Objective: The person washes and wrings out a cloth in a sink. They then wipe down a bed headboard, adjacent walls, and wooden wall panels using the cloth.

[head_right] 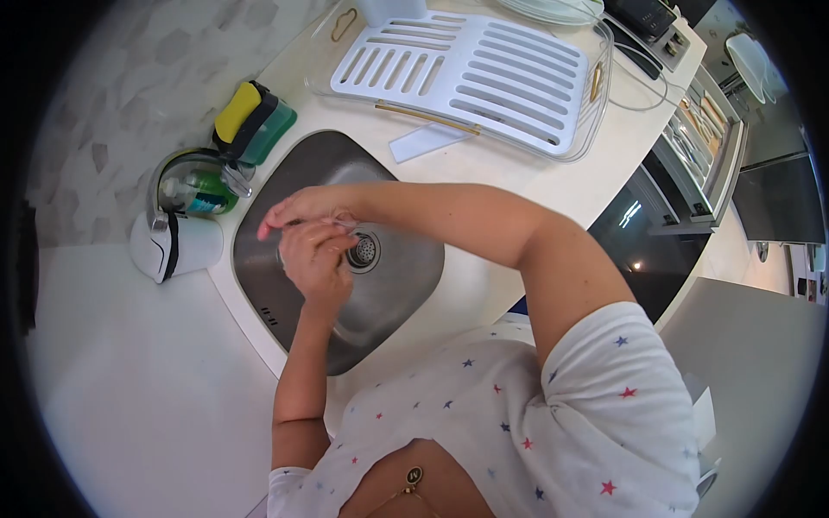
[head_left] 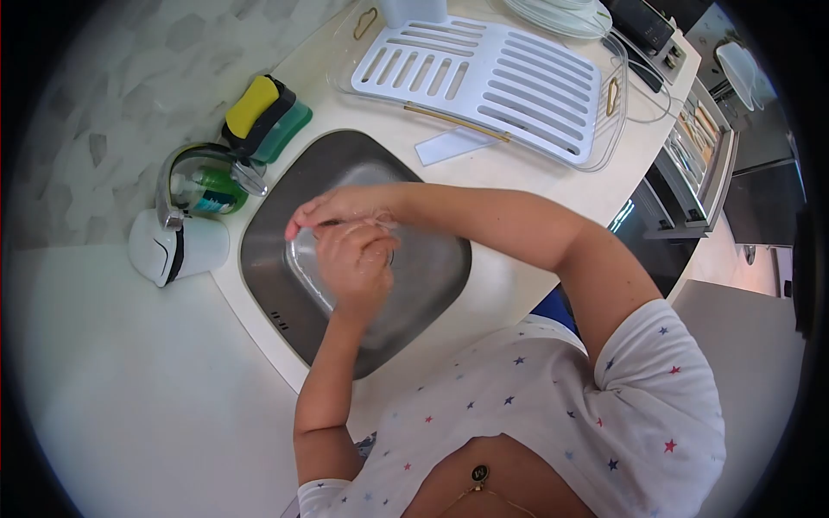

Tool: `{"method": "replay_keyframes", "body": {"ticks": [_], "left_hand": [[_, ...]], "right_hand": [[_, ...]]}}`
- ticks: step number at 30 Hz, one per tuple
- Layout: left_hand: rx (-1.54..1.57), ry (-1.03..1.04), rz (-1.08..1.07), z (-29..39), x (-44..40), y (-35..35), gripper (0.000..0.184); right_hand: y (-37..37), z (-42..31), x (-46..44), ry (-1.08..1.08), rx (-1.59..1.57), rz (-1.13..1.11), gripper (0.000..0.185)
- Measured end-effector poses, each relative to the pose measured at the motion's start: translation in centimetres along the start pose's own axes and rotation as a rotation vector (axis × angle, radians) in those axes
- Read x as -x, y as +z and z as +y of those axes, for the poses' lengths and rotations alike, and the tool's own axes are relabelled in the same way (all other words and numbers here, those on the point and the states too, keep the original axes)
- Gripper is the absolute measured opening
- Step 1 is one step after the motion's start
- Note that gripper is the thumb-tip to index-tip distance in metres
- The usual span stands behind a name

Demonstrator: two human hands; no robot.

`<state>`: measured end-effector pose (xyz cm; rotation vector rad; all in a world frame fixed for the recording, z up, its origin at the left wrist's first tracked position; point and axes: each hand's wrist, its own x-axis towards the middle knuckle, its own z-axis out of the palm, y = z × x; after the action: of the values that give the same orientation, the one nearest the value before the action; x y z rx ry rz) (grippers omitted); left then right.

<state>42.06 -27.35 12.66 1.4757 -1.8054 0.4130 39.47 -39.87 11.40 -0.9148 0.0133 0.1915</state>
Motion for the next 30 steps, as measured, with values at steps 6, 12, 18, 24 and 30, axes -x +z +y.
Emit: {"method": "replay_keyframes", "body": {"ticks": [6, 12, 18, 24, 30], "left_hand": [[-0.145, 0.193, -0.132, 0.1, 3.1, 3.0, 0.012], [-0.351, 0.282, -0.342, 0.0, 5.2, 5.5, 0.007], [-0.530, 0.262, -0.706, 0.5, 8.9, 9.3, 0.012], [-0.010, -0.126, -0.763, 0.7, 13.3, 13.8, 0.033], [-0.002, -0.116, -0.760, 0.4, 12.9, 13.7, 0.033]], "right_hand": [[-0.9, 1.2, -0.9, 0.323, 0.434, -0.181, 0.024], [-1.1, 4.1, -1.5, 0.353, 1.054, -0.124, 0.021], [0.3, 4.8, 0.9, 0.323, 1.433, -0.012, 0.020], [0.0, 9.5, 2.5, 0.278, 1.518, 0.308, 0.020], [0.0, 13.1, 2.1, 0.234, 1.472, 0.626, 0.021]]}}
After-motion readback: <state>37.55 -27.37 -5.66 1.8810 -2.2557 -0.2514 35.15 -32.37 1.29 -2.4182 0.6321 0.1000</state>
